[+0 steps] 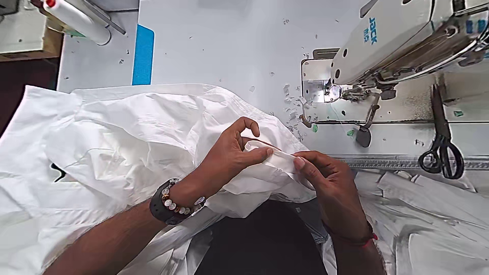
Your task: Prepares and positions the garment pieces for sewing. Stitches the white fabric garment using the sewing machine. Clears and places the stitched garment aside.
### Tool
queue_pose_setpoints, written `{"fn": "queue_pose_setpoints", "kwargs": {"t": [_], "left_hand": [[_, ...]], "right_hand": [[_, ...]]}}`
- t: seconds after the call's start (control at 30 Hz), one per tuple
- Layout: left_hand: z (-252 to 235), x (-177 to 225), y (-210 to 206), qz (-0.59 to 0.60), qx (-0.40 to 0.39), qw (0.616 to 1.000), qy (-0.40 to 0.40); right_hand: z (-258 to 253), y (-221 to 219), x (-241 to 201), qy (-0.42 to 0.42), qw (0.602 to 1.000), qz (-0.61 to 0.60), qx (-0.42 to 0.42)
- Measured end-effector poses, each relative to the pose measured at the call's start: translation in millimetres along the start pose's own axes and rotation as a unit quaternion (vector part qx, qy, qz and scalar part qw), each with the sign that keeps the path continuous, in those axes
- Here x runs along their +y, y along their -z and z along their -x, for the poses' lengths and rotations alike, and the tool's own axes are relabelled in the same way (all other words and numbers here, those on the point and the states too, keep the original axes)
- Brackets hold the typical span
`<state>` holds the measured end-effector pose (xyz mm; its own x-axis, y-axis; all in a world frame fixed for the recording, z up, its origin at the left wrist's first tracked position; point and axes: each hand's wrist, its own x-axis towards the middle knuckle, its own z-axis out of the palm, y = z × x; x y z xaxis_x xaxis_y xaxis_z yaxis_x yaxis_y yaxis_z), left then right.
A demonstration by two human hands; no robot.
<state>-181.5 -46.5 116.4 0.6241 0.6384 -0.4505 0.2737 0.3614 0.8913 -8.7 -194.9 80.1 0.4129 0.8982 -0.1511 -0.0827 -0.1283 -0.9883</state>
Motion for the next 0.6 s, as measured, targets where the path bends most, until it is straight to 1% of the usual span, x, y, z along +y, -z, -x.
{"fn": "queue_pose_setpoints", "kwargs": {"t": [0.07,0.17,0.3,0.43,0.5,0.53,0.57,0.6], "left_hand": [[-0.2,-1.2,0.5,0.017,0.005,0.999,0.033],[-1.2,-3.3,0.8,0.041,-0.004,0.997,0.06],[-0.3,-3.2,-0.7,0.022,0.009,0.999,0.034],[1.4,-1.0,-0.9,-0.006,-0.002,1.0,-0.004],[2.1,-1.5,-0.3,-0.033,-0.008,0.999,-0.035],[2.8,-3.4,0.7,-0.073,-0.015,0.995,-0.069],[3.6,-6.3,2.1,-0.142,-0.017,0.982,-0.126],[4.5,-9.7,3.3,-0.235,-0.006,0.951,-0.203]], "right_hand": [[-0.9,1.7,1.7,-0.018,1.0,-0.021,-0.015],[-2.1,2.4,4.4,-0.036,0.998,-0.037,-0.018],[-4.0,1.4,6.1,-0.039,0.998,-0.041,-0.016],[-4.1,0.4,7.6,-0.03,0.999,-0.025,-0.01],[-3.9,0.0,7.8,-0.014,1.0,-0.019,-0.01],[-2.8,0.1,8.0,0.002,1.0,-0.012,-0.01],[-1.7,0.2,8.0,0.025,1.0,0.008,-0.004],[-0.2,-0.3,7.9,0.057,0.998,0.038,0.008]]}}
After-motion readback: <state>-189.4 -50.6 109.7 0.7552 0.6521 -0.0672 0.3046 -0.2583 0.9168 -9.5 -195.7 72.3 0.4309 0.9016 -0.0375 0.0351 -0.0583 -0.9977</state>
